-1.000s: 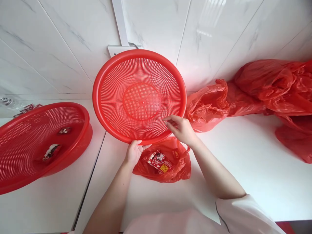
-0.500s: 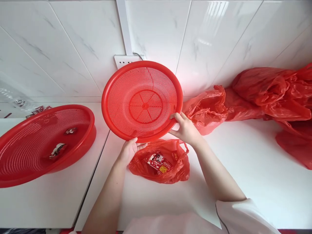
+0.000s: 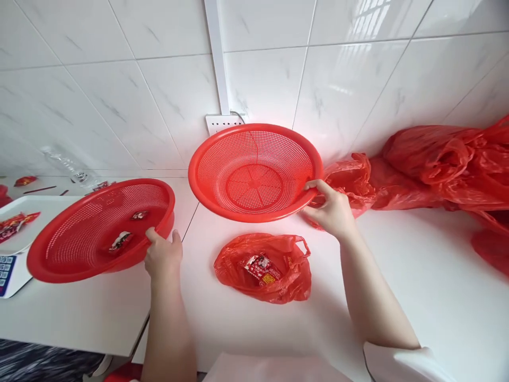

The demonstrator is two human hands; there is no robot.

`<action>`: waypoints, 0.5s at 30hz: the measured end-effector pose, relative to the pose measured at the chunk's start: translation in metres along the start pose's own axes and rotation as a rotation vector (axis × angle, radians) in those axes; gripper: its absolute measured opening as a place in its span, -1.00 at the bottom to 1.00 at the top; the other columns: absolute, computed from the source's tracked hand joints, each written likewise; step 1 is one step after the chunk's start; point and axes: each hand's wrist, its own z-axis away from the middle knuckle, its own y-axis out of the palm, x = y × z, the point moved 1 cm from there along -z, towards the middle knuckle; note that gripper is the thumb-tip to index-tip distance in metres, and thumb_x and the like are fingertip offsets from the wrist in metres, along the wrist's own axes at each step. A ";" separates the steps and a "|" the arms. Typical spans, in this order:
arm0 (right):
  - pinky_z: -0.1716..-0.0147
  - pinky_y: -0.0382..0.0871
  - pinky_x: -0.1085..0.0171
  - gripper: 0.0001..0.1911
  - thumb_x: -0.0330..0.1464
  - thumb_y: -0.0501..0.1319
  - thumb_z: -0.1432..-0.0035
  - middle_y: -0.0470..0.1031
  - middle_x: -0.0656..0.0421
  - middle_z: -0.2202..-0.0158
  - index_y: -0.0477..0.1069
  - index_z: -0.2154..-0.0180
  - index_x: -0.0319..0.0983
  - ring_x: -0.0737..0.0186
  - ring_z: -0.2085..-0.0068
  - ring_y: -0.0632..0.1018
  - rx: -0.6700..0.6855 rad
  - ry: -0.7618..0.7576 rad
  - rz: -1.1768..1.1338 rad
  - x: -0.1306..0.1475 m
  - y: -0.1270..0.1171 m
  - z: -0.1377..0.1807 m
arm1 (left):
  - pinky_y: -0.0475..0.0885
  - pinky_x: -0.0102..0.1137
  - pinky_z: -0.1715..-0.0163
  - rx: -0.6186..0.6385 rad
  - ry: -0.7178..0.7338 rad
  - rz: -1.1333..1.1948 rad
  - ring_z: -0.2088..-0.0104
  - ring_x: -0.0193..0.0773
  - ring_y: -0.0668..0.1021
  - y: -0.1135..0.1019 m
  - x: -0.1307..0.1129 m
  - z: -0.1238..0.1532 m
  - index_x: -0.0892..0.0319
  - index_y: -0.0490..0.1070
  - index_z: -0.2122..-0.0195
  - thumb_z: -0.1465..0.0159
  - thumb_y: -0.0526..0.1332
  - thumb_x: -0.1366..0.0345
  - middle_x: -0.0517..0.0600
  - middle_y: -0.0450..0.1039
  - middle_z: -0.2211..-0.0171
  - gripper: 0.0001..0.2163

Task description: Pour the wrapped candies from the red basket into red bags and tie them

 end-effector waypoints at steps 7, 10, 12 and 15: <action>0.27 0.50 0.21 -0.66 -0.24 0.33 0.02 0.48 0.15 0.16 0.36 0.17 -0.15 0.23 0.28 0.53 -0.180 -0.008 -0.068 -0.012 -0.028 0.000 | 0.34 0.11 0.20 -0.108 0.060 0.006 0.00 0.33 0.35 0.014 0.006 -0.004 0.21 0.06 0.03 -0.09 0.27 0.12 0.35 0.32 0.15 -0.48; 0.27 0.49 0.19 -0.66 -0.25 0.33 0.02 0.46 0.14 0.20 0.35 0.19 -0.16 0.21 0.27 0.52 -0.242 0.004 -0.089 -0.014 -0.032 0.000 | 0.36 0.02 0.14 -0.203 0.170 0.092 0.09 0.11 0.42 0.019 0.014 -0.012 0.18 0.10 0.07 -0.14 0.25 0.14 0.21 0.32 0.18 -0.57; 0.27 0.49 0.20 -0.67 -0.26 0.33 0.02 0.44 0.14 0.21 0.35 0.19 -0.16 0.21 0.26 0.51 -0.252 0.010 -0.118 -0.013 -0.031 0.000 | 0.39 -0.10 0.12 -0.201 0.244 0.143 0.19 -0.07 0.46 0.023 0.016 -0.017 0.16 0.14 0.09 -0.19 0.21 0.15 0.13 0.33 0.20 -0.64; 0.27 0.50 0.23 -0.68 -0.28 0.33 0.03 0.42 0.15 0.20 0.34 0.20 -0.15 0.24 0.26 0.51 -0.214 0.006 -0.198 -0.010 -0.027 -0.002 | 0.42 -0.25 0.14 -0.121 0.343 0.234 0.27 -0.22 0.48 0.032 0.013 -0.017 0.15 0.20 0.12 -0.18 0.25 0.18 0.07 0.36 0.19 -0.67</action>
